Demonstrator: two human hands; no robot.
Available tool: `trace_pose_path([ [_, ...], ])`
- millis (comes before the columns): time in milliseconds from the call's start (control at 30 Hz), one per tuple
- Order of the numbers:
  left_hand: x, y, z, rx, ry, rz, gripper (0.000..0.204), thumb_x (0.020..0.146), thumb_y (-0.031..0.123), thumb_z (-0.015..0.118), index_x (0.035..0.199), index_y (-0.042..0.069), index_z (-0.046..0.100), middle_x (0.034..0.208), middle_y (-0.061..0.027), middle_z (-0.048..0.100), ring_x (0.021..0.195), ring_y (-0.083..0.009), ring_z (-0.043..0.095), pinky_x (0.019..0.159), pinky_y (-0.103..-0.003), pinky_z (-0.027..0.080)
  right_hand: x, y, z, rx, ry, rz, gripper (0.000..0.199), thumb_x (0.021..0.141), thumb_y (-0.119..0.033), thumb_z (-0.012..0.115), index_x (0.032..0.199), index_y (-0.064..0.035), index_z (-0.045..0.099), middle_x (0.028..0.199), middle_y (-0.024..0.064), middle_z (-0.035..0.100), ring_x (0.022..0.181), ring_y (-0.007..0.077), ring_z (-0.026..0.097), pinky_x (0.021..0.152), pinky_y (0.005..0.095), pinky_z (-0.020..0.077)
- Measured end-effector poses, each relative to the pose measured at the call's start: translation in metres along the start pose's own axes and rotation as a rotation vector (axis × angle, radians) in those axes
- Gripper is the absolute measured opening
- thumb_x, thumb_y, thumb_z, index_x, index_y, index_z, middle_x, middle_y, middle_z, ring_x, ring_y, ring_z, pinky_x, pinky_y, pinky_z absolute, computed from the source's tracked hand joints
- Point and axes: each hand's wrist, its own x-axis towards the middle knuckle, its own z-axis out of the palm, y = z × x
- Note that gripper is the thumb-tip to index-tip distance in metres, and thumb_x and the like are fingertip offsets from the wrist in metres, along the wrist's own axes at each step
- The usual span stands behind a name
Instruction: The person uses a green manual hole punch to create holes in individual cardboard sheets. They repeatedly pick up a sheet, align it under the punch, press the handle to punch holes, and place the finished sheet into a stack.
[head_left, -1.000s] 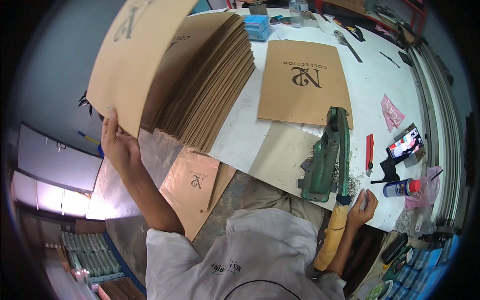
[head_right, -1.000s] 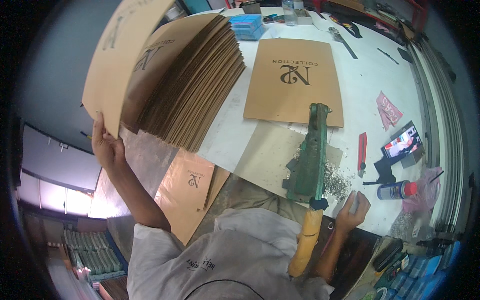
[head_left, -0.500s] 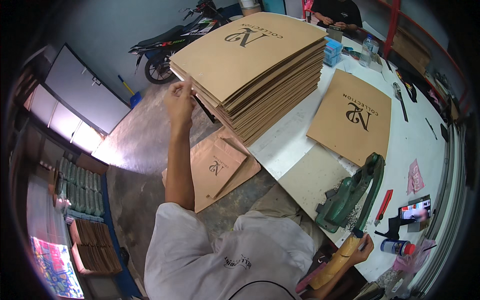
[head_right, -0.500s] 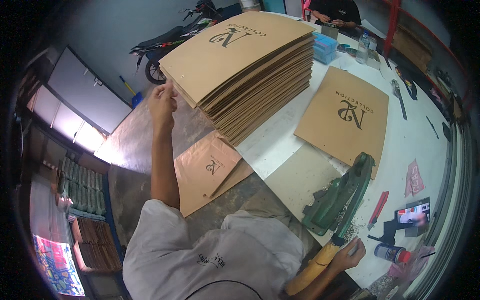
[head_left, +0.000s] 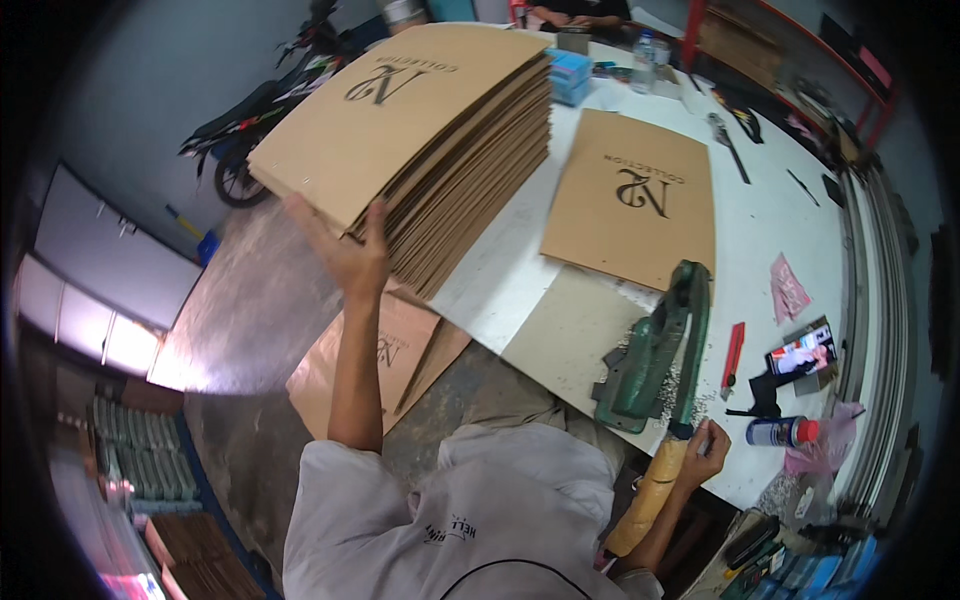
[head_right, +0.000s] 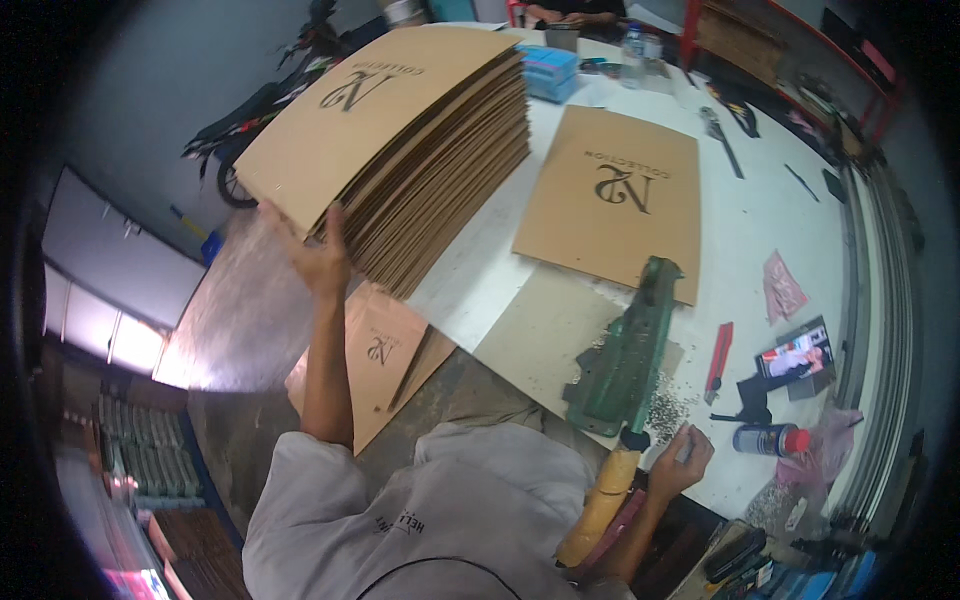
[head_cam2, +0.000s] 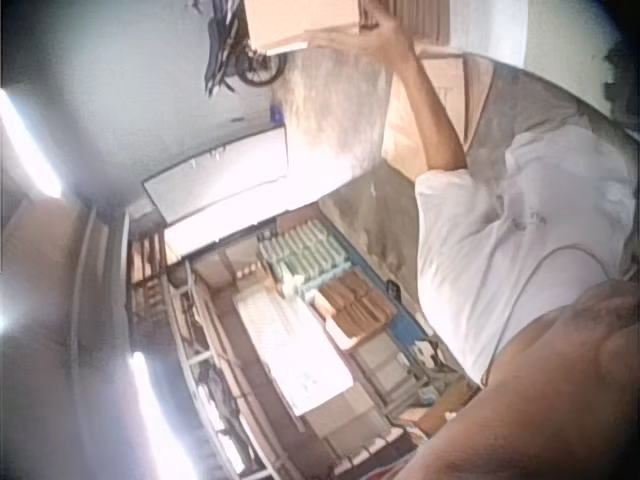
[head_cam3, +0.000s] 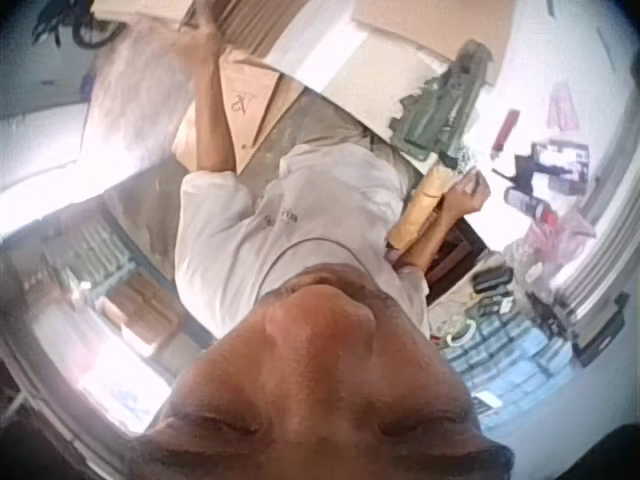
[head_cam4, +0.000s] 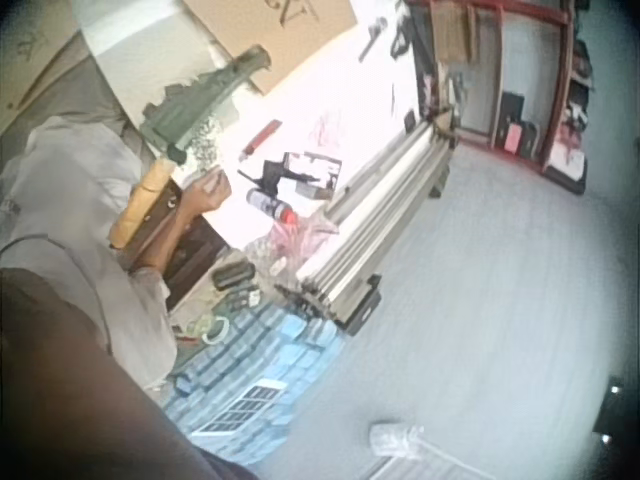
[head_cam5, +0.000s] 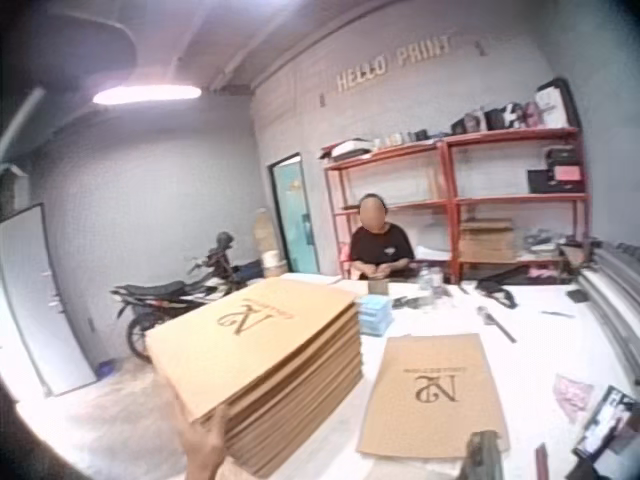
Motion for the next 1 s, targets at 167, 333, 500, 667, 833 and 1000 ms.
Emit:
trace_pose_path([
  [167, 0.001, 0.011, 0.018, 0.01, 0.039, 0.039, 0.089, 0.102, 0.039, 0.069, 0.161, -0.01, 0.024, 0.169, -0.0316, 0.023, 0.158, -0.0417, 0.023, 0.129, -0.047, 0.019, -0.001, -0.003, 0.002, -0.038, 0.048, -0.039, 0.014, 0.094, -0.005, 0.074, 0.101, 0.0058, 0.07, 0.099, 0.0201, 0.07, 0.094, 0.0361, 0.066, 0.086, 0.0449, 0.0528],
  [333, 0.002, -0.043, 0.019, 0.162, 0.145, 0.294, 0.062, 0.11, 0.029, 0.055, 0.159, -0.006, 0.036, 0.156, -0.0322, 0.046, 0.142, -0.0433, 0.05, 0.118, -0.047, 0.043, -0.004, 0.005, 0.007, -0.091, 0.02, -0.085, 0.014, 0.091, -0.004, 0.074, 0.101, 0.0058, 0.07, 0.1, 0.0207, 0.07, 0.094, 0.0373, 0.066, 0.087, 0.0428, 0.052],
  [500, 0.004, -0.011, 0.015, 0.123, 0.069, 0.153, 0.073, 0.112, 0.043, 0.045, 0.161, -0.007, 0.027, 0.164, -0.0323, 0.032, 0.152, -0.0431, 0.034, 0.127, -0.047, 0.03, 0.012, -0.02, -0.007, -0.119, 0.079, -0.077, 0.014, 0.087, -0.006, 0.078, 0.097, -0.0004, 0.07, 0.096, 0.0148, 0.071, 0.091, 0.0352, 0.066, 0.083, 0.0439, 0.0498],
  [667, 0.005, -0.023, 0.027, 0.113, 0.095, 0.231, 0.079, 0.111, 0.048, 0.045, 0.161, -0.008, 0.023, 0.164, -0.0331, 0.029, 0.152, -0.043, 0.033, 0.126, -0.048, 0.033, 0.012, -0.028, -0.009, -0.145, 0.091, -0.017, 0.012, 0.087, -0.005, 0.078, 0.097, 0.0003, 0.073, 0.095, 0.0146, 0.072, 0.09, 0.0328, 0.067, 0.082, 0.0411, 0.0513],
  [833, -0.007, -0.024, 0.026, 0.128, 0.075, 0.174, 0.083, 0.108, 0.045, 0.054, 0.161, -0.009, 0.02, 0.164, -0.034, 0.028, 0.15, -0.0435, 0.037, 0.122, -0.048, 0.039, 0.012, -0.027, -0.004, -0.185, 0.07, -0.034, 0.014, 0.088, -0.007, 0.078, 0.098, -0.0003, 0.071, 0.096, 0.0147, 0.071, 0.09, 0.0355, 0.065, 0.082, 0.0447, 0.0499],
  [1000, -0.001, -0.003, 0.009, 0.118, 0.156, 0.323, 0.08, 0.107, 0.024, 0.063, 0.162, -0.009, 0.015, 0.169, -0.0293, 0.018, 0.158, -0.0385, 0.023, 0.13, -0.048, 0.021, -0.005, -0.008, 0.005, -0.102, 0.034, 0.027, 0.011, 0.092, -0.004, 0.074, 0.101, 0.0014, 0.069, 0.099, 0.0184, 0.07, 0.094, 0.0385, 0.065, 0.087, 0.0473, 0.0512],
])
